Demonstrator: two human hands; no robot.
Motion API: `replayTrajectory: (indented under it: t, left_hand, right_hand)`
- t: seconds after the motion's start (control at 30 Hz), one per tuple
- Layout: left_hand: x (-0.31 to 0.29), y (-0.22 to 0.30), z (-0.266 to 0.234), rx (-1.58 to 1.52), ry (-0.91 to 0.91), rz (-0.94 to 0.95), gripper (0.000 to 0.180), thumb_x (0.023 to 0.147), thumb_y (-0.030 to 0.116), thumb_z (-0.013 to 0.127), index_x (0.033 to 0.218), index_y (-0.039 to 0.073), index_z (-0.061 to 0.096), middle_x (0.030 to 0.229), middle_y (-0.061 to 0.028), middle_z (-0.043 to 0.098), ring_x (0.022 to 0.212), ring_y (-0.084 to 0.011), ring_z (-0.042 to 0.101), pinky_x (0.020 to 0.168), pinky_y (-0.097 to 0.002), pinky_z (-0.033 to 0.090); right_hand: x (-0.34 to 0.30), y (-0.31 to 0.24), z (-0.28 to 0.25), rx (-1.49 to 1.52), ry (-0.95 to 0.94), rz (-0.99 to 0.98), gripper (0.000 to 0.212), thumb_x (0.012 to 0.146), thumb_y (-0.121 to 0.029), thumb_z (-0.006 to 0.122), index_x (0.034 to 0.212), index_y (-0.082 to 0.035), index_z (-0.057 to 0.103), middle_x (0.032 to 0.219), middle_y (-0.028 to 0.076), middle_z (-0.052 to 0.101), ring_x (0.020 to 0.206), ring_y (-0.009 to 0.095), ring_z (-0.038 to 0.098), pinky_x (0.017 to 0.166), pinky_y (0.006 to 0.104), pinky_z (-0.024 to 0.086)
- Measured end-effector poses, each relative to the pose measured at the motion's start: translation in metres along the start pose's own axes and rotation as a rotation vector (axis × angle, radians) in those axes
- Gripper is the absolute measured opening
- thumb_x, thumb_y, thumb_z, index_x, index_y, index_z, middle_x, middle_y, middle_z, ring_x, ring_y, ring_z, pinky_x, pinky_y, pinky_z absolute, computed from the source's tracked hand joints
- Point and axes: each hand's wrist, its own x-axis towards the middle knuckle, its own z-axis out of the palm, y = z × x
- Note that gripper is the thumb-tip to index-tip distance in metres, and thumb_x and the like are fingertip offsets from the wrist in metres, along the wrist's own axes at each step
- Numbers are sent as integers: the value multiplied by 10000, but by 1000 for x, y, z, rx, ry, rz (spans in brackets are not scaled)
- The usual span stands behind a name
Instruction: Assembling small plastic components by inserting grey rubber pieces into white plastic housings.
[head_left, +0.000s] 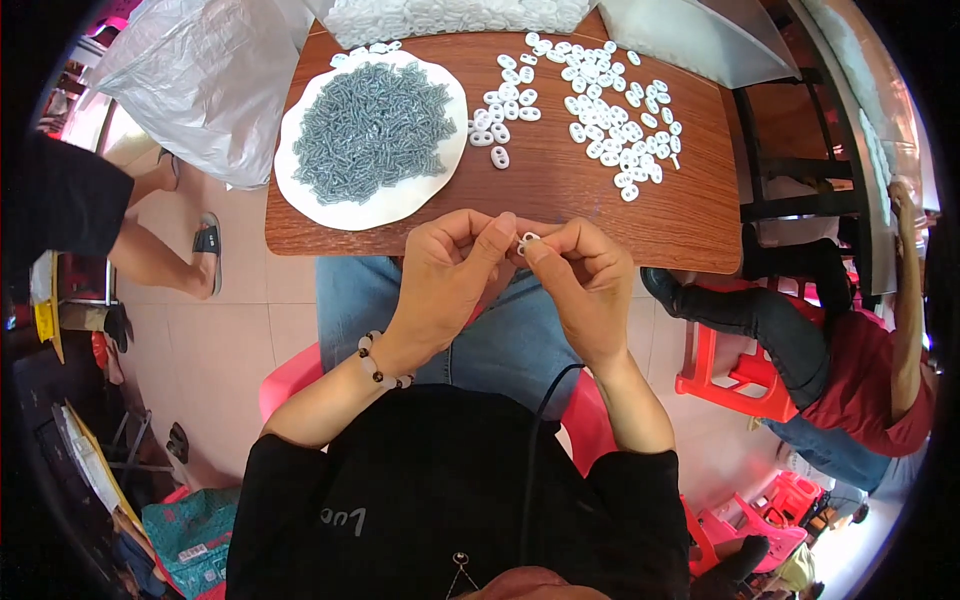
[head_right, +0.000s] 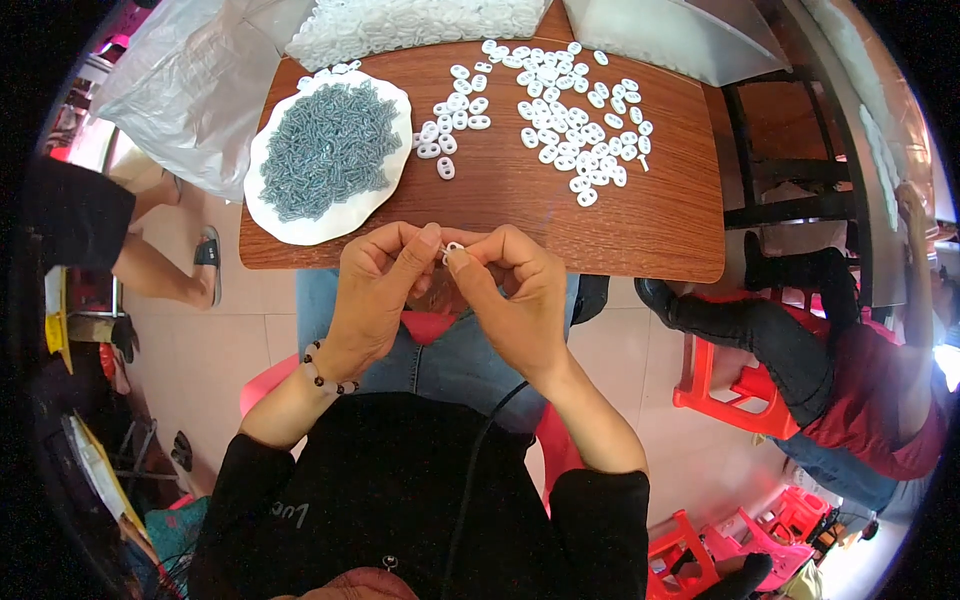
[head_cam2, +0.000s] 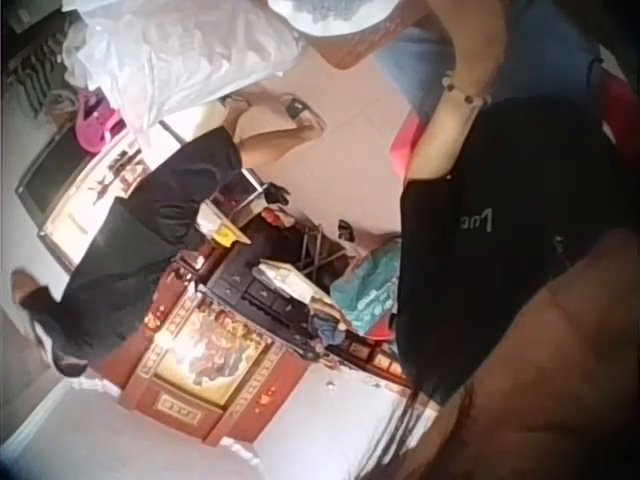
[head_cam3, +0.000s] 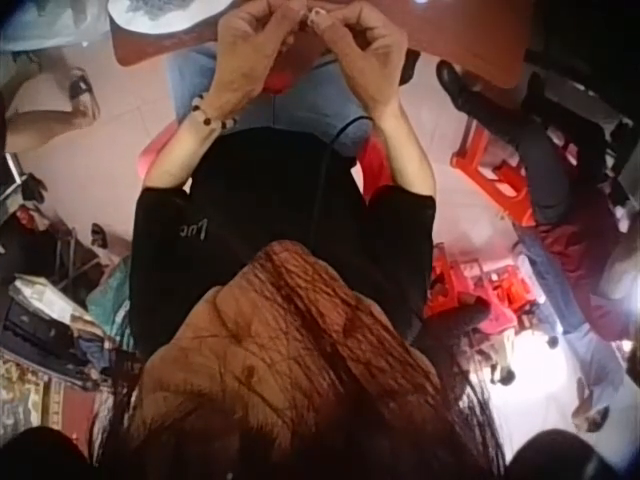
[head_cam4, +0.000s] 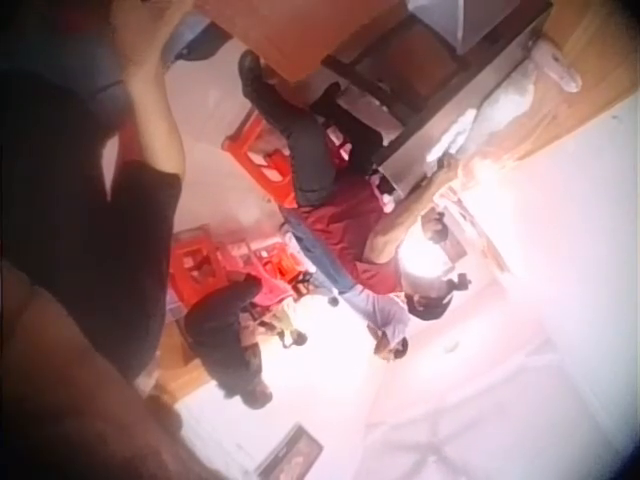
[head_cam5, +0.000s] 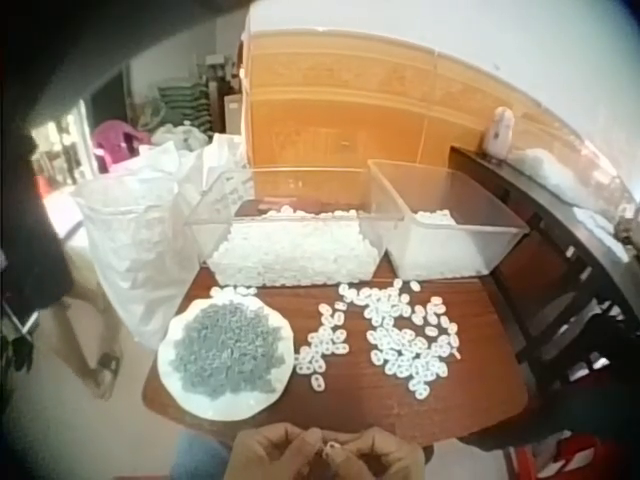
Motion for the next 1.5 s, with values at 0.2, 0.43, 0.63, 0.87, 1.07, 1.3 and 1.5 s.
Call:
replayTrajectory:
  t: [0.2,0.43,0.63,0.87,1.07,1.3,1.5]
  left_hand:
    - [1,-1,-1,-51,-7,18,244,923,249,596,816,32,631,624,46,507,550,-17,403,502,-176,305]
    - [2,-1,1,-12,6,18,248,920,249,602,814,27,633,628,43,512,553,-18,408,501,-177,308]
    - [2,-3,1,-14,-6,53,247,912,251,615,803,31,631,622,45,517,546,-14,413,495,-176,313]
    - [2,-5,2,45,27,93,226,901,227,634,809,20,629,659,23,581,537,-8,451,476,-163,339]
    - [3,-15,7,-9,90,162,207,912,152,609,797,-20,626,677,-16,628,514,5,438,433,-162,318]
    - [5,-16,2,-109,67,59,243,916,221,608,794,11,610,582,18,526,476,-49,459,447,-202,373]
    - [5,-12,-1,-138,20,18,239,925,214,592,792,16,609,599,8,539,481,-62,467,448,-216,394]
  right_hand:
    - [2,2,0,19,-12,6,54,882,2,561,850,41,582,1021,174,652,849,122,614,790,274,511]
    - [1,-2,1,106,-12,28,55,886,-4,564,861,42,583,1034,174,648,849,117,609,793,268,508]
    - [1,0,0,58,-8,26,48,884,-2,578,864,41,585,1016,153,655,844,113,606,786,259,505]
    - [0,-1,0,-27,-26,2,36,878,9,585,853,34,581,1002,132,659,829,80,585,741,230,488]
    - [-5,2,7,-107,42,-55,57,884,6,574,830,24,573,990,124,662,804,62,569,713,210,472]
    - [1,7,5,-35,67,-58,82,883,-15,588,818,30,568,992,131,668,716,45,560,611,196,475]
    - [1,2,5,40,43,-7,71,887,-4,578,827,31,563,1036,154,655,757,54,567,667,204,482]
